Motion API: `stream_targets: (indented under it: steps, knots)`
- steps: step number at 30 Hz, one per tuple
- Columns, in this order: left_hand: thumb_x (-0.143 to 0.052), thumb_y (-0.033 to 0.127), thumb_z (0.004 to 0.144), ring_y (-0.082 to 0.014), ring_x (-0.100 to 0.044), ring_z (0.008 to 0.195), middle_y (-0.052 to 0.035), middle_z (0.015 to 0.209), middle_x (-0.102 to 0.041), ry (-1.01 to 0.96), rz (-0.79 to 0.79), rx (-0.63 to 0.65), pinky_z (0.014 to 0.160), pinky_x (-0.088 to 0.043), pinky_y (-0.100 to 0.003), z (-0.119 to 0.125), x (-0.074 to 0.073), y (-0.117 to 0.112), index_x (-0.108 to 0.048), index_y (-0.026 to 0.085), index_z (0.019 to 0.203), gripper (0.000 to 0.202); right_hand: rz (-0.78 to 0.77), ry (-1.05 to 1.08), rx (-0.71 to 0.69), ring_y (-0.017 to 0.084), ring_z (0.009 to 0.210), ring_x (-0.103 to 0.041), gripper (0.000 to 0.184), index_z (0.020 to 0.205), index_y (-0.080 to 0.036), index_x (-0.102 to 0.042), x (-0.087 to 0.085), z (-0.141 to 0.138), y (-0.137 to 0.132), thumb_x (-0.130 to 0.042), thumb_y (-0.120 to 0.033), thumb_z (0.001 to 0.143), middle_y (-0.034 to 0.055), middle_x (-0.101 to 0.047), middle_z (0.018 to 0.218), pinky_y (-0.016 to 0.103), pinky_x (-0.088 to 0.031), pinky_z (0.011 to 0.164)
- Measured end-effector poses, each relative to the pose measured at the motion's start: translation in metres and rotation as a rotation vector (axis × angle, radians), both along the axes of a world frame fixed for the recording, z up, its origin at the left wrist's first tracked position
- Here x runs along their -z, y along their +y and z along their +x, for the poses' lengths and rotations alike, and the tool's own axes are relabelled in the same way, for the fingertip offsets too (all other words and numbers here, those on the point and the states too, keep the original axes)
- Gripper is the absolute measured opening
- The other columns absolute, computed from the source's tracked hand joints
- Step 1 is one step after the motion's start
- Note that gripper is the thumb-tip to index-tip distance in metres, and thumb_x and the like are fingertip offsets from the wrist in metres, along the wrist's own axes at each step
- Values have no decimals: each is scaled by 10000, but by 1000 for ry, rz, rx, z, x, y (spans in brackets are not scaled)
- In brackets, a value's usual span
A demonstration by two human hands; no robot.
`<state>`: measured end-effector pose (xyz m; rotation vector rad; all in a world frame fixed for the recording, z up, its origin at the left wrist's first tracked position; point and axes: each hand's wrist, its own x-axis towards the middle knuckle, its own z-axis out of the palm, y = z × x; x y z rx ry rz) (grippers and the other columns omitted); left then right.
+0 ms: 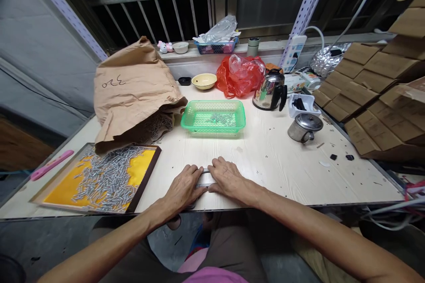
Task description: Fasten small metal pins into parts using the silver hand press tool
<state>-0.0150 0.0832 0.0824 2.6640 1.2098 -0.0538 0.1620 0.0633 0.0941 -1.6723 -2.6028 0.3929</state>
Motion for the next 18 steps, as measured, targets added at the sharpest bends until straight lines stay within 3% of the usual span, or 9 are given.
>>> stream_targets:
  steps: [3,5,8,12,16,18]
  knots:
    - [-483,200,860,-282,-431,1240,-156,1316,-479,-125,119,-16,1000,-407,-445,-4,15,-26,-455,129,1244,392,-7,64,-17,221,920,-490,360,985,-174,-593,5,7,10,-524,-505,861,85,-570,953,300,-385,714]
    - [-454,179,878,-287,-354,1315,-155,1387,-427,-202,171,21,1041,-375,-467,-3,26,-45,-432,129,1278,404,23,78,18,204,906,-488,284,923,-176,-604,13,7,16,-453,-416,922,78,-571,932,297,-374,737]
    - [-471,210,888,-287,-351,1321,-141,1368,-465,-283,178,45,1051,-376,-473,3,39,-64,-437,128,1288,410,95,70,35,199,896,-476,149,889,-176,-604,25,3,26,-500,-281,906,64,-576,933,300,-356,754]
    - [-455,204,898,-269,-431,1270,-115,1290,-549,-354,172,13,1064,-366,-470,10,44,-70,-488,140,1246,355,119,106,13,189,859,-475,95,867,-180,-594,28,3,42,-541,-257,883,44,-595,892,302,-343,746]
    - [-418,176,906,-258,-442,1262,-108,1272,-563,-392,168,-5,1069,-357,-469,12,44,-69,-511,147,1221,330,109,81,36,191,864,-475,92,917,-175,-600,16,-3,48,-542,-234,878,54,-607,907,306,-333,741]
    - [-414,181,905,-261,-429,1271,-112,1295,-543,-411,163,-17,1066,-356,-472,11,46,-70,-481,151,1261,364,113,74,-38,191,877,-469,123,957,-189,-613,9,-17,42,-520,-227,887,57,-600,938,311,-325,741]
